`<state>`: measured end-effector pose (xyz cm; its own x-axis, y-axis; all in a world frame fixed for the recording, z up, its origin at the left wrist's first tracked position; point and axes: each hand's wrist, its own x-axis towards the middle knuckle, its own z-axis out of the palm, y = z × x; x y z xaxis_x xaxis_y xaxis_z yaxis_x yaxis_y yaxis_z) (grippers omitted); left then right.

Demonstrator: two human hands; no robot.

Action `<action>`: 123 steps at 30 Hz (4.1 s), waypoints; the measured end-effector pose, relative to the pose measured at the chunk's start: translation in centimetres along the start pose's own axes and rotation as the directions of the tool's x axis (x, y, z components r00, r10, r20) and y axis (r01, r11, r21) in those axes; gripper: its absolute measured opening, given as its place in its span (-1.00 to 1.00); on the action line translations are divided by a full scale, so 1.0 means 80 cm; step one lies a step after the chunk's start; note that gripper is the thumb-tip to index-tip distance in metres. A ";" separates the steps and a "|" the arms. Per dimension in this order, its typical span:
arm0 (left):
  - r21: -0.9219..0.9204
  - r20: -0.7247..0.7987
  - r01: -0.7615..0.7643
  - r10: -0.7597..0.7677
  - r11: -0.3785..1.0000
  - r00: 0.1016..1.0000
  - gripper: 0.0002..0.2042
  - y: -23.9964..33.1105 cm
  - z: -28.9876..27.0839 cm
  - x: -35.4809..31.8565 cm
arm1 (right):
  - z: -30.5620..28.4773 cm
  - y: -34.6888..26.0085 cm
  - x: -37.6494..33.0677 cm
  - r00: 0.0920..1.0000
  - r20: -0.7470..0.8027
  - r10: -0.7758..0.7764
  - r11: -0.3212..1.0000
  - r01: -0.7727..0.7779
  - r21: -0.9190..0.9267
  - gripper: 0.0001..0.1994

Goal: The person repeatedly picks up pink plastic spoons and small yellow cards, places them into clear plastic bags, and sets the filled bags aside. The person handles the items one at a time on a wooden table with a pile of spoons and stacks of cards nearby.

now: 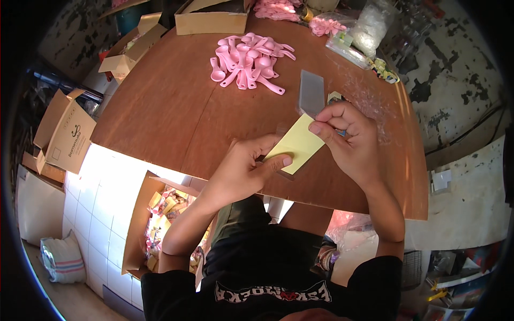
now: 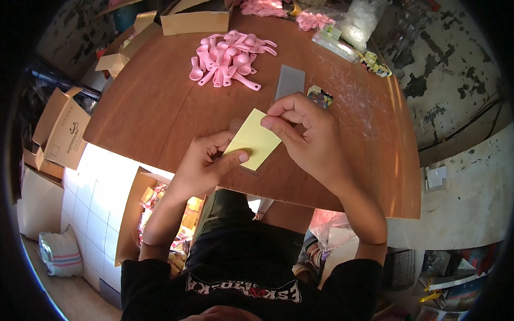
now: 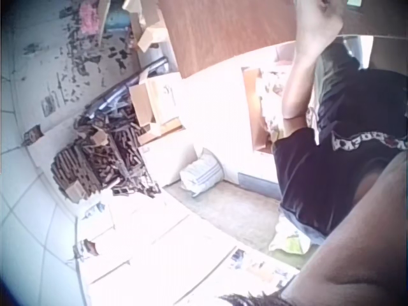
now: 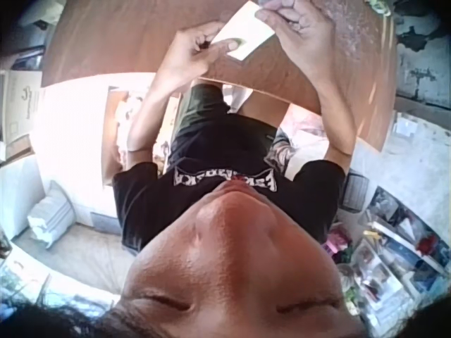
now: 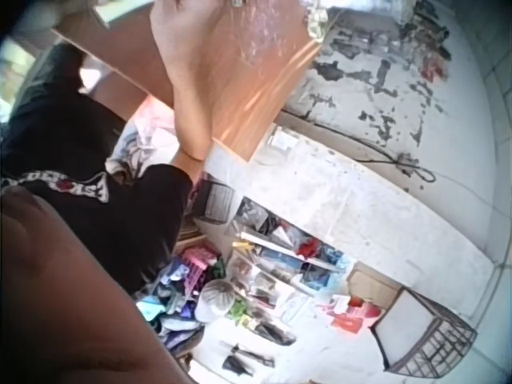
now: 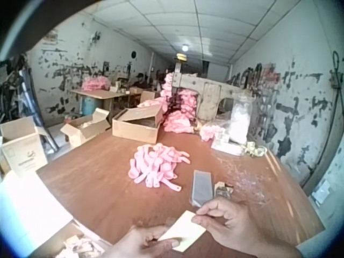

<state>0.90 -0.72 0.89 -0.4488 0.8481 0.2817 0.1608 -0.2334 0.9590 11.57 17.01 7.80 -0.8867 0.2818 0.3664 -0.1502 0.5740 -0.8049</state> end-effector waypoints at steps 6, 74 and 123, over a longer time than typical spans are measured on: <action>0.102 -0.115 -0.050 0.061 0.994 0.991 -0.73 0.000 0.011 0.002 | 0.004 0.016 -0.014 0.949 0.230 -0.215 0.956 0.253 -0.150 -0.90; 0.137 -0.014 0.008 -0.006 0.991 1.000 -0.43 -0.050 0.018 0.027 | -0.096 0.128 0.015 0.992 0.051 -0.117 0.985 0.110 0.134 -0.84; 0.497 0.119 -0.044 -0.019 0.866 0.993 -0.73 0.015 0.031 0.018 | -0.002 0.027 -0.030 0.796 0.265 -0.544 0.430 0.535 -0.727 -0.74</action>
<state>2.58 1.42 2.34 -0.3435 0.9030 0.2580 0.5961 -0.0027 0.8029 13.42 17.75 5.25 -0.7404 -0.2912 0.6058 -0.2210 0.9566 0.1898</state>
